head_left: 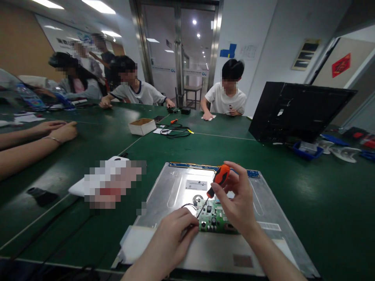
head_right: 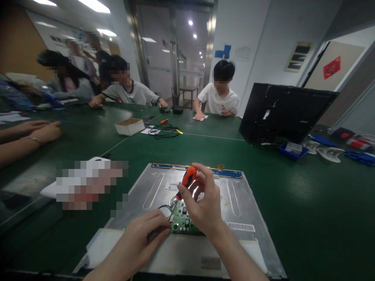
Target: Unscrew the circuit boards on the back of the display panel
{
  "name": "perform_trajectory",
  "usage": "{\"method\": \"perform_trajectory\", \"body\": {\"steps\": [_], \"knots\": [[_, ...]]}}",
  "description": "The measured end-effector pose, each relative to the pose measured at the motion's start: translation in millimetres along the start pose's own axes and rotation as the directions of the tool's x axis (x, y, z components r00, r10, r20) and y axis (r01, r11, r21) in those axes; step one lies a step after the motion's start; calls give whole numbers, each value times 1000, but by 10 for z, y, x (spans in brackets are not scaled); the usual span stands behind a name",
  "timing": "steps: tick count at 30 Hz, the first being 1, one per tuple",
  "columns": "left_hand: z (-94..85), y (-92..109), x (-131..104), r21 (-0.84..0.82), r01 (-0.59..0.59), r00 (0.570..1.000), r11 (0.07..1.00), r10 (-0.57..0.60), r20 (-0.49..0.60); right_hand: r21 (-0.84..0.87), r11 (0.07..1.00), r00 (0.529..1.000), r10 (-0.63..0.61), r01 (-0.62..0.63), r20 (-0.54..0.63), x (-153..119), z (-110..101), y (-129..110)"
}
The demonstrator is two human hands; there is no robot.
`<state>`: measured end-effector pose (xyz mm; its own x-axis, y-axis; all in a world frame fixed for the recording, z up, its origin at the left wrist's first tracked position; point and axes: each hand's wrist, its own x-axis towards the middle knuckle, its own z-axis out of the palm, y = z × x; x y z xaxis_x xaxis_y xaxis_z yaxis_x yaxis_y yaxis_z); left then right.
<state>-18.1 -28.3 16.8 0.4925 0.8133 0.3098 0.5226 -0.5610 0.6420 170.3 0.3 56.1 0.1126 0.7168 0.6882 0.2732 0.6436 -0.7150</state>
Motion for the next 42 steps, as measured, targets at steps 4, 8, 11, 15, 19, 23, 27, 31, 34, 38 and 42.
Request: {"method": "perform_trajectory", "body": {"steps": [4, 8, 11, 15, 19, 23, 27, 31, 34, 38, 42], "knots": [[11, -19, 0, 15, -5, 1000, 1000, 5, -13, -2, 1000, 1000, -14, 14, 7, -2, 7, -8], [29, -32, -8, 12, -33, 999, 999, 33, -11, -18, 1000, 1000, -8, 8, 4, 7, 10, 1], [31, -16, -8, 25, -39, 999, 999, 40, -12, -22, 1000, 1000, -16, 16, 2, 13, 13, 12], [23, 9, 0, 23, -44, 999, 999, 44, 14, -15, 1000, 1000, -8, 8, 5, 4, 13, 16], [20, 4, 3, 23, -44, 999, 999, 44, 9, 3, 1000, 1000, -17, 17, 17, -8, 11, -2], [9, 10, 14, 9, -19, 1000, 1000, 19, 21, 6, 1000, 999, -24, 24, 26, -7, 12, -14], [-4, 28, 14, 6, 25, 999, 1000, -25, 33, -6, 999, 999, -34, 34, 22, -9, 17, -7], [-5, 26, 2, 12, 37, 999, 999, -37, 22, -18, 998, 998, -62, 62, 33, -17, 18, 1], [-4, 26, -1, 47, 31, 999, 998, -32, 19, -37, 996, 996, -83, 83, 22, -23, 15, 0], [-6, 39, 1, 112, 8, 1000, 994, -10, 17, -51, 992, 993, -117, 118, 14, -31, 10, -8], [-11, 52, -6, 126, -4, 1000, 992, 1, 26, -52, 989, 991, -135, 135, 15, -32, 2, -11]]}}
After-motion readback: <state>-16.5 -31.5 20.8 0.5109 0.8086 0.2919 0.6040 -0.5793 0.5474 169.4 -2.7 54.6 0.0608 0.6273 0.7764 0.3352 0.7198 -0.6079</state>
